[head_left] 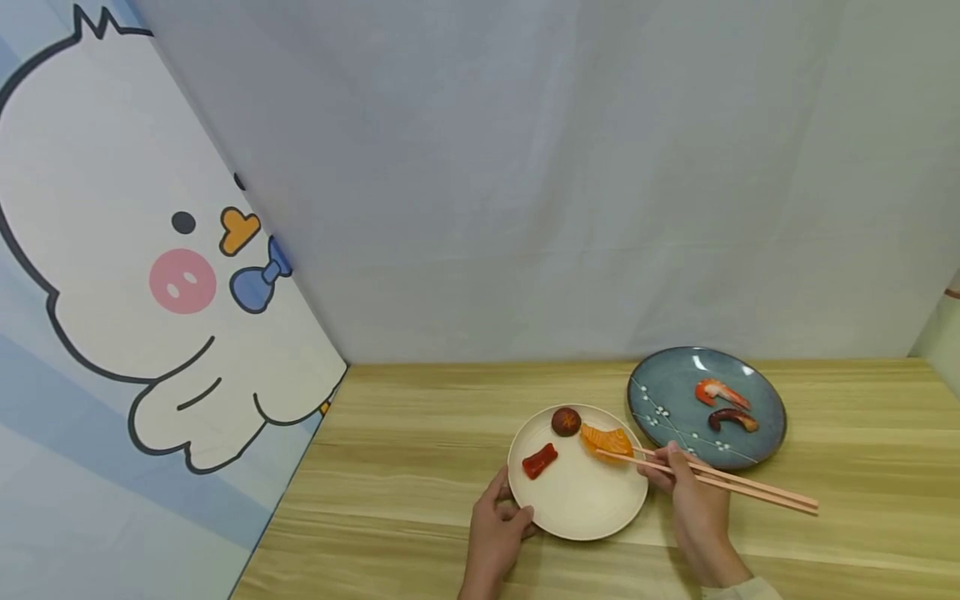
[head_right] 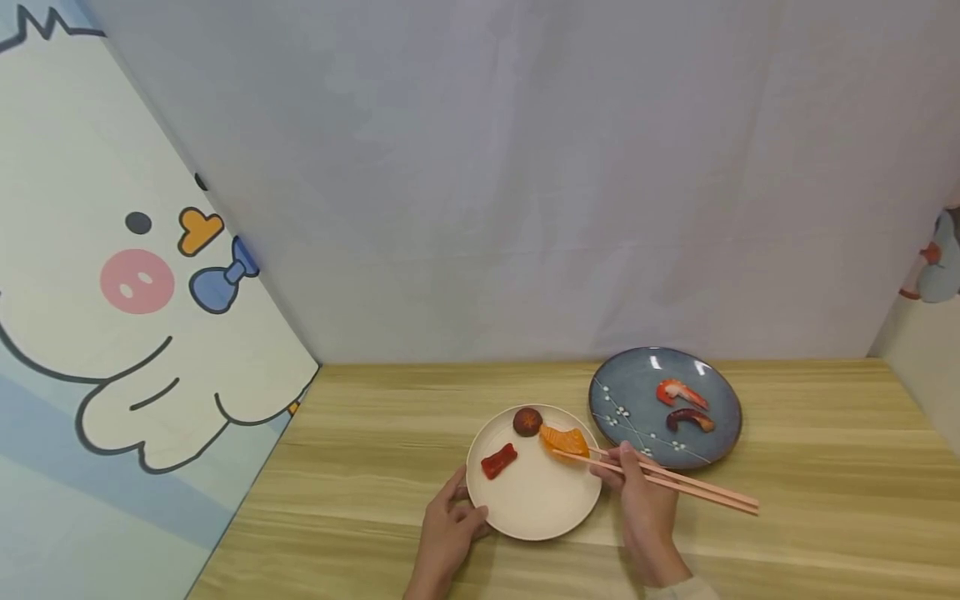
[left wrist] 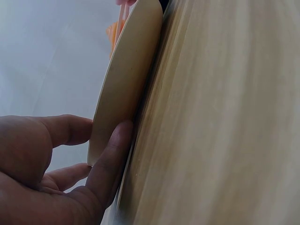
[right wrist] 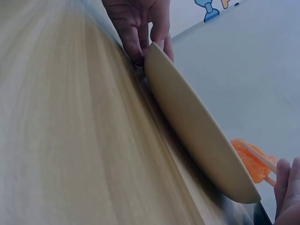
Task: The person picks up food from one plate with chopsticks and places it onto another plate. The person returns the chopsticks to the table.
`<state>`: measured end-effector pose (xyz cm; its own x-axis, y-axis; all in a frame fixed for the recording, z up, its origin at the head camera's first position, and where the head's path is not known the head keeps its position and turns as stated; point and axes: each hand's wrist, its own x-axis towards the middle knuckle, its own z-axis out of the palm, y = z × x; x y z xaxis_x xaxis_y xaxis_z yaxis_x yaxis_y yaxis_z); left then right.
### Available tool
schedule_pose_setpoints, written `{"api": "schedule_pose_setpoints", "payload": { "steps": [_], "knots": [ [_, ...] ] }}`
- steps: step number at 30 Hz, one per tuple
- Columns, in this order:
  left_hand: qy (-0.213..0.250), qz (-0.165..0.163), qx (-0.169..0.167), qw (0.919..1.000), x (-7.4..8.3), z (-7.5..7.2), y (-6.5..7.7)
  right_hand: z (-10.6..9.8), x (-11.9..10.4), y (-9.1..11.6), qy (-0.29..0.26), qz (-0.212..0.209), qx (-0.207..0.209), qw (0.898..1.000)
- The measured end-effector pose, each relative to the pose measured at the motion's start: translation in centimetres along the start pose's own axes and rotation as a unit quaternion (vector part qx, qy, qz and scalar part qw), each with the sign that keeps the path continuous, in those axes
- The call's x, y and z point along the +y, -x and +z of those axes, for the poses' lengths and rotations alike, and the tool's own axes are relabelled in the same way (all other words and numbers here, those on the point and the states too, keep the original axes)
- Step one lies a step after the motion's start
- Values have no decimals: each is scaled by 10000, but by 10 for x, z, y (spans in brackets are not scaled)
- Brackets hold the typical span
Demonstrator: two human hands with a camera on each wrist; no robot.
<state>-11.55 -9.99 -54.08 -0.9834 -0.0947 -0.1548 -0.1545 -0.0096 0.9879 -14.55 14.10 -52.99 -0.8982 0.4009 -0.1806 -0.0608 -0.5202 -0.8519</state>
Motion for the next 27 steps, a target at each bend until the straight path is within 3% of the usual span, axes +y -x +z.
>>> {"api": "schedule_pose_setpoints", "payload": {
  "steps": [8,27],
  "knots": [
    [-1,46,8,10000,-1,0,0,-1,-5,-1,-17,171,-39,9998],
    [-9,101,53,9999,-2,2,-2,-3,-11,-3,-323,42,-184,9993]
  ]
}}
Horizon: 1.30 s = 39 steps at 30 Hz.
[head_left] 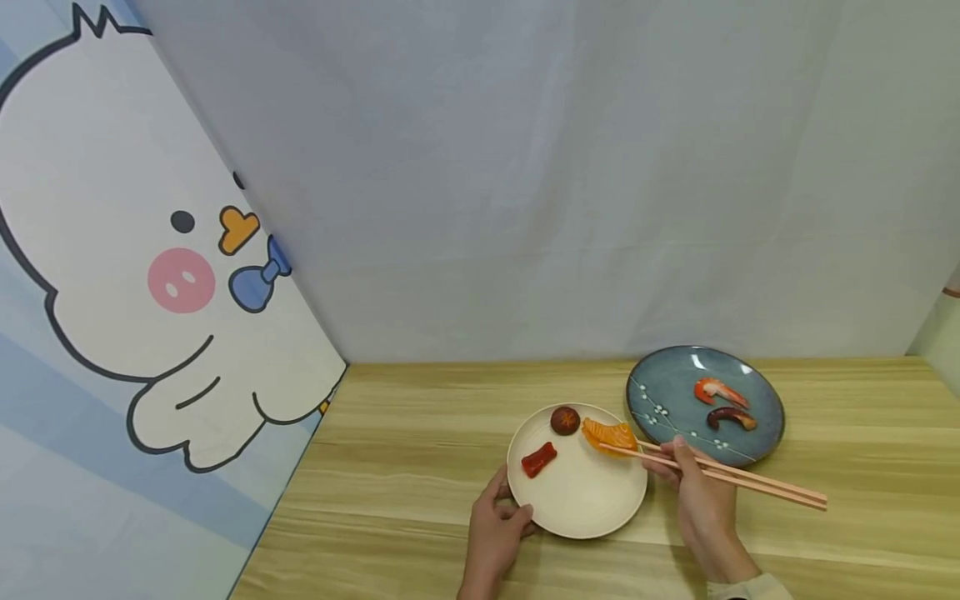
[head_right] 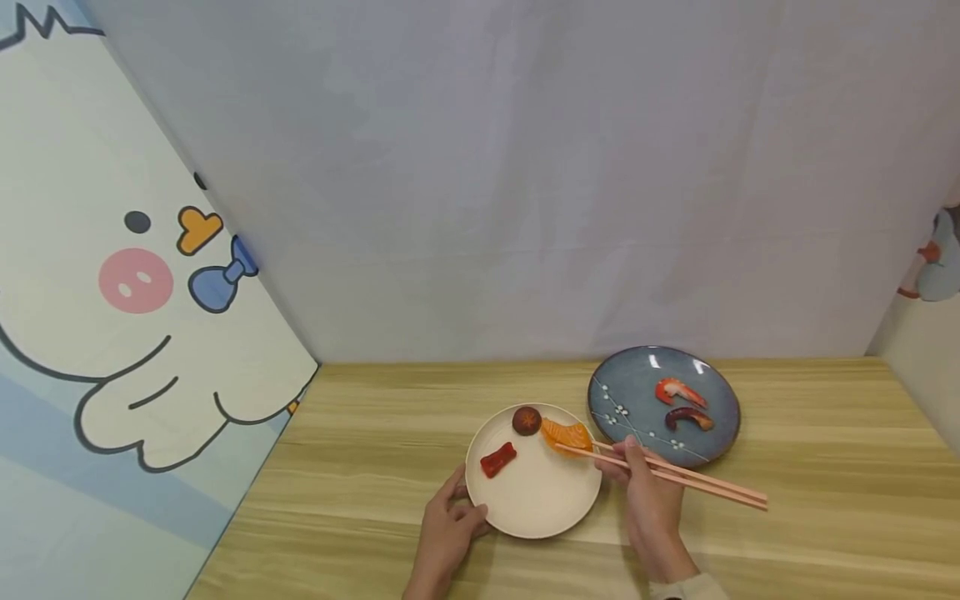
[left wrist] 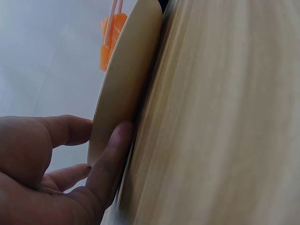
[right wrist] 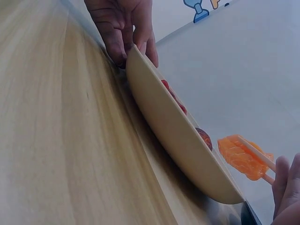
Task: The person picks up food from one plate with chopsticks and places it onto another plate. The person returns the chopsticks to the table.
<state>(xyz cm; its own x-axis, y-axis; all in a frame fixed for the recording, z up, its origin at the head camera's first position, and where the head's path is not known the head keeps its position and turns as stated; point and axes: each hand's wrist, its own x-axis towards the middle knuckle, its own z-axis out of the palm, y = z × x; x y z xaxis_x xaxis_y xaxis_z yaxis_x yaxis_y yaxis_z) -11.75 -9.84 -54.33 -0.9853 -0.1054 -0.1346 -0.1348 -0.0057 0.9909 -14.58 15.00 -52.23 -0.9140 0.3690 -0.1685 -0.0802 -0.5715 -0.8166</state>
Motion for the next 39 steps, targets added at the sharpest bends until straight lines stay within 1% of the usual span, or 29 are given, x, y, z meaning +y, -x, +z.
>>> {"api": "schedule_pose_setpoints", "payload": {
  "steps": [5,12,19,22,24,30,39],
  "knots": [
    [-44,12,-17,10000,1,0,1,-1,-1,-1,-53,-25,-51,10000],
    [51,-16,-41,10000,1,0,2,-2,-3,-1,-204,-58,-11,9998],
    [38,-18,-29,10000,0,0,2,-7,-7,-2,-373,-96,-160,9991],
    [8,33,-26,10000,-2,0,1,-9,-9,-3,-429,-102,-200,9988],
    [15,53,-24,10000,-2,0,0,-9,-11,-4,-462,-79,-186,9987],
    [51,-21,-10,10000,-3,0,0,-11,-15,-7,-335,39,-39,9994],
    [-40,-3,30,10000,-4,1,-2,-14,-19,-10,-247,229,123,9994]
  ]
}}
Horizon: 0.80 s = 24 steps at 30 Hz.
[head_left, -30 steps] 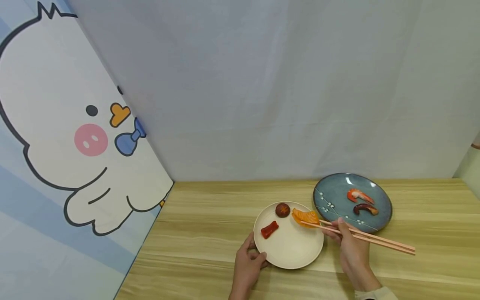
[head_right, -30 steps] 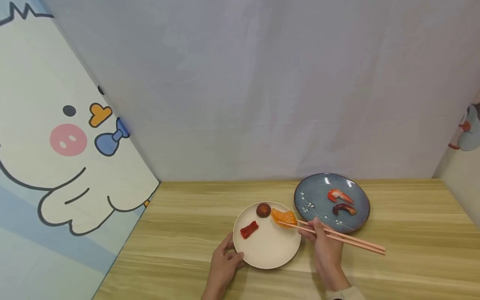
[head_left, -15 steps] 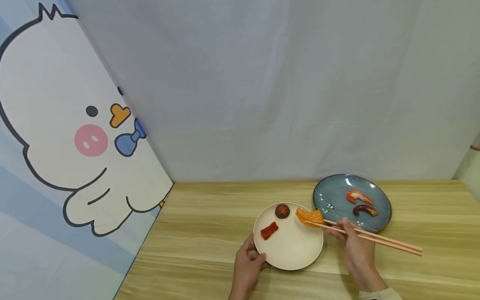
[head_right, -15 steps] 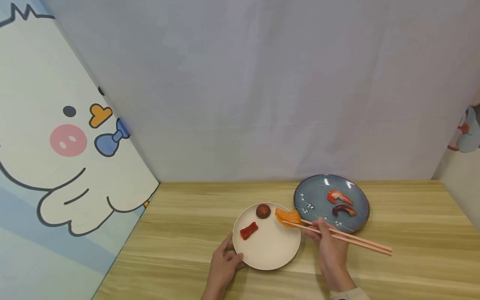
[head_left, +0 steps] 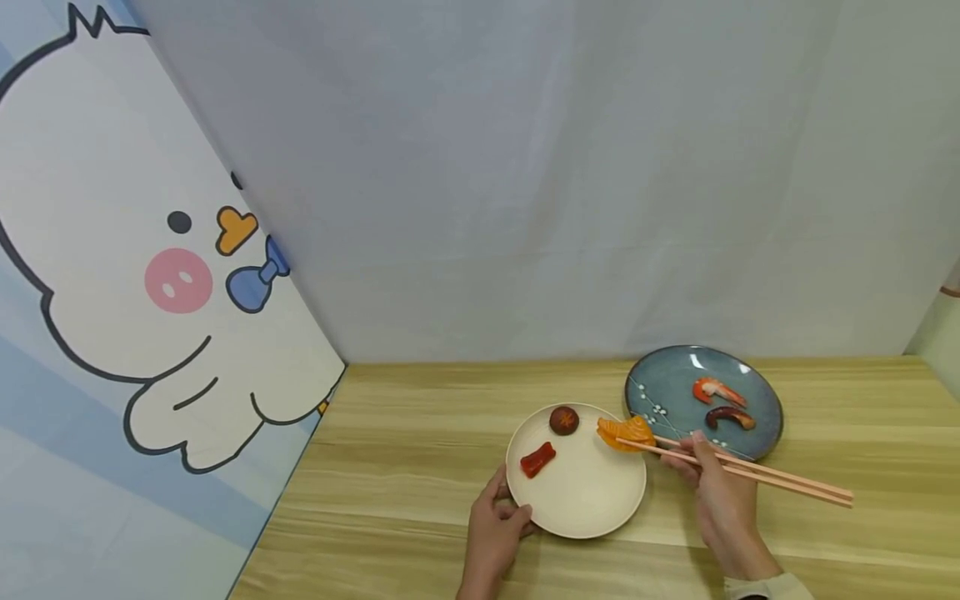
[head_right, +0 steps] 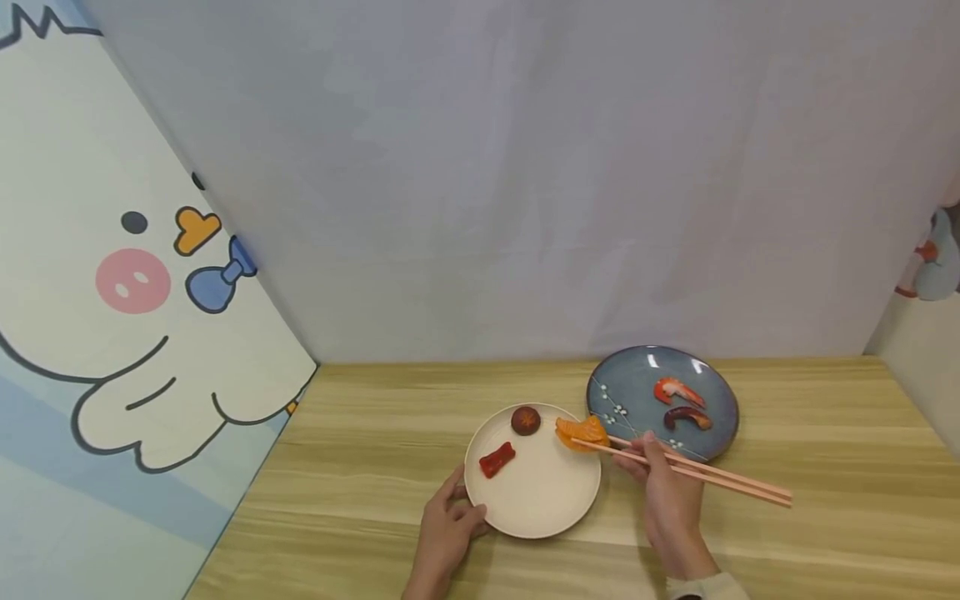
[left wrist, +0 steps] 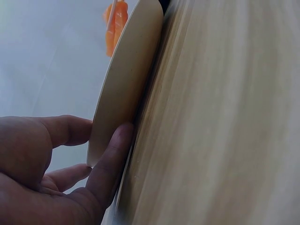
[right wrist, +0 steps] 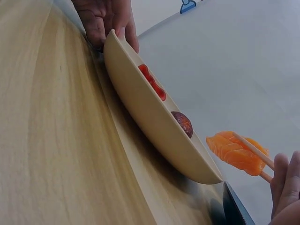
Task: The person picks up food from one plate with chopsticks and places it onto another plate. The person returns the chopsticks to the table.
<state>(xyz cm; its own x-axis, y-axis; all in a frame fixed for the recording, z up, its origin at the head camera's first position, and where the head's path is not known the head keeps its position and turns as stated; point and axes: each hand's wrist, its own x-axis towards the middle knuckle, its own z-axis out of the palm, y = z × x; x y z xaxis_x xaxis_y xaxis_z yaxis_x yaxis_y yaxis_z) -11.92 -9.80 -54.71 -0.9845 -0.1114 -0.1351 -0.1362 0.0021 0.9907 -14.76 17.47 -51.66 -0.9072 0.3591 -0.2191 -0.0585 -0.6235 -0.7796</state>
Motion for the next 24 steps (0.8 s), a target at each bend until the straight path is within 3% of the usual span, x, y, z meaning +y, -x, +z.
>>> {"api": "schedule_pose_setpoints", "payload": {
  "steps": [24],
  "knots": [
    [-107,-30,13,9999,3,-1,3,-9,-14,-9,-308,-218,11,9993]
  ]
}}
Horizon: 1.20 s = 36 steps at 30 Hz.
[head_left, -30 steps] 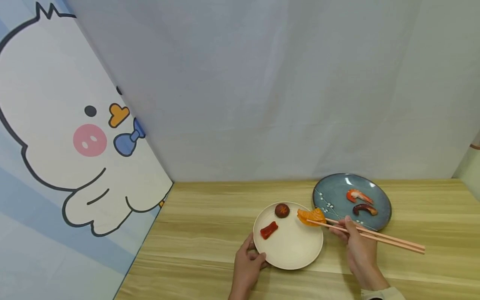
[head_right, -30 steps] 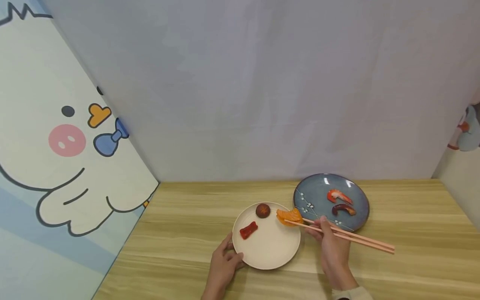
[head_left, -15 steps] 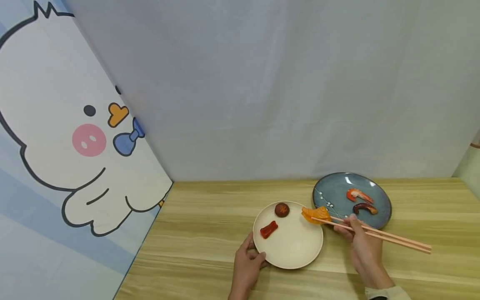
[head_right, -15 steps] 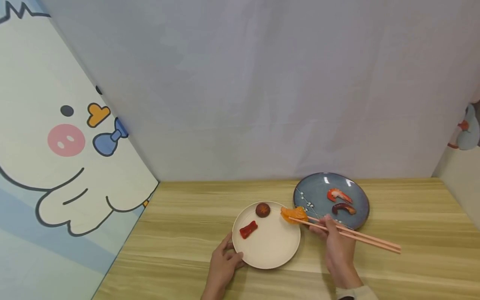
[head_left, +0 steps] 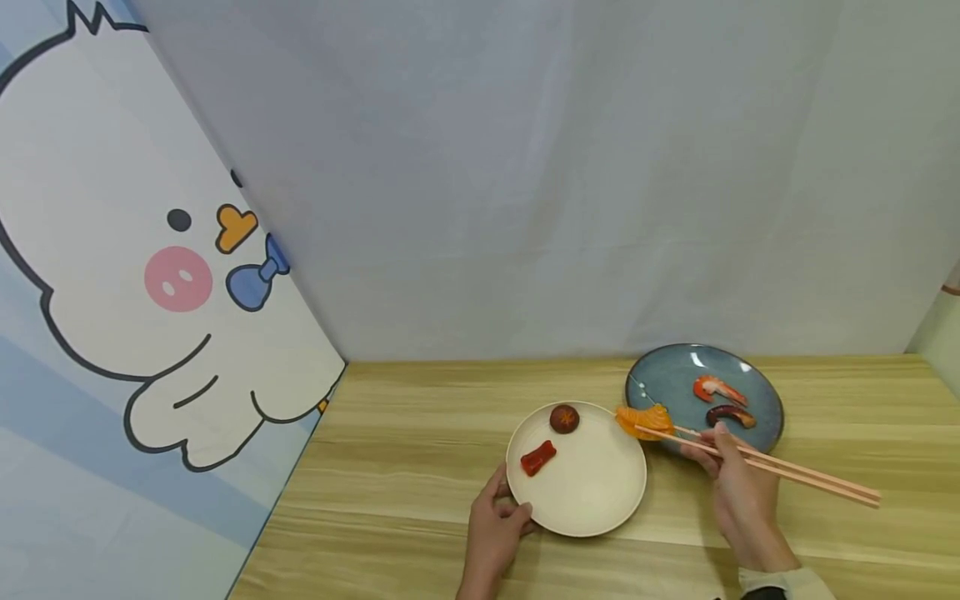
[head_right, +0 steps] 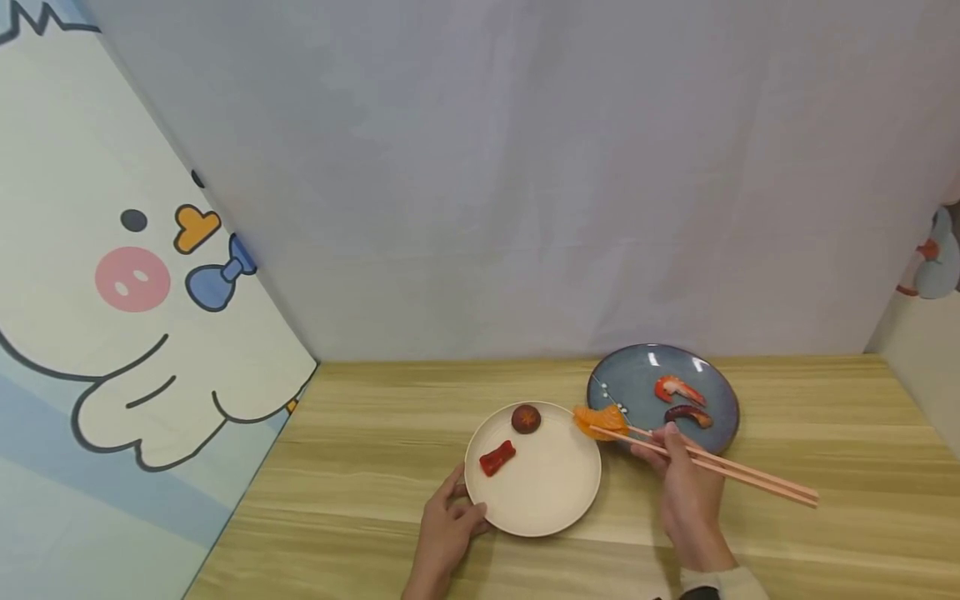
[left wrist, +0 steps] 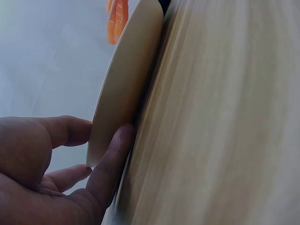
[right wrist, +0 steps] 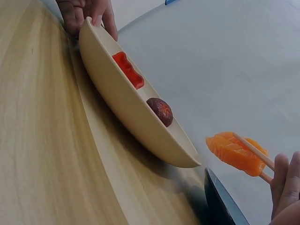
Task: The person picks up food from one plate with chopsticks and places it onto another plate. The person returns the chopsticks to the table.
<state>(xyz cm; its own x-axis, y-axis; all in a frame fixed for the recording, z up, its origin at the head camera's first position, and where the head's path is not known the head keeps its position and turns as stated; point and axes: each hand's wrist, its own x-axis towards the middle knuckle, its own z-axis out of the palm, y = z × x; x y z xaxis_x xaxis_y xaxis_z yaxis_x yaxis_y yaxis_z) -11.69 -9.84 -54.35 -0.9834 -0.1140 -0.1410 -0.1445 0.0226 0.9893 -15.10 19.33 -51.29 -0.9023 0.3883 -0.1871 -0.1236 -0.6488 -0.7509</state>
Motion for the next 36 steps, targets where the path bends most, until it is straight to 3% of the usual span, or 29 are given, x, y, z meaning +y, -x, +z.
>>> {"api": "schedule_pose_setpoints", "payload": {
  "steps": [8,22,36],
  "knots": [
    [-65,0,26,10000,-3,1,-2,0,-9,-4,-231,150,440,9986],
    [5,-25,36,10000,-2,1,-3,-6,-18,-13,-748,-5,560,9956],
    [50,-12,37,10000,0,0,-1,-9,-26,-21,-698,89,1059,9919]
  ]
}}
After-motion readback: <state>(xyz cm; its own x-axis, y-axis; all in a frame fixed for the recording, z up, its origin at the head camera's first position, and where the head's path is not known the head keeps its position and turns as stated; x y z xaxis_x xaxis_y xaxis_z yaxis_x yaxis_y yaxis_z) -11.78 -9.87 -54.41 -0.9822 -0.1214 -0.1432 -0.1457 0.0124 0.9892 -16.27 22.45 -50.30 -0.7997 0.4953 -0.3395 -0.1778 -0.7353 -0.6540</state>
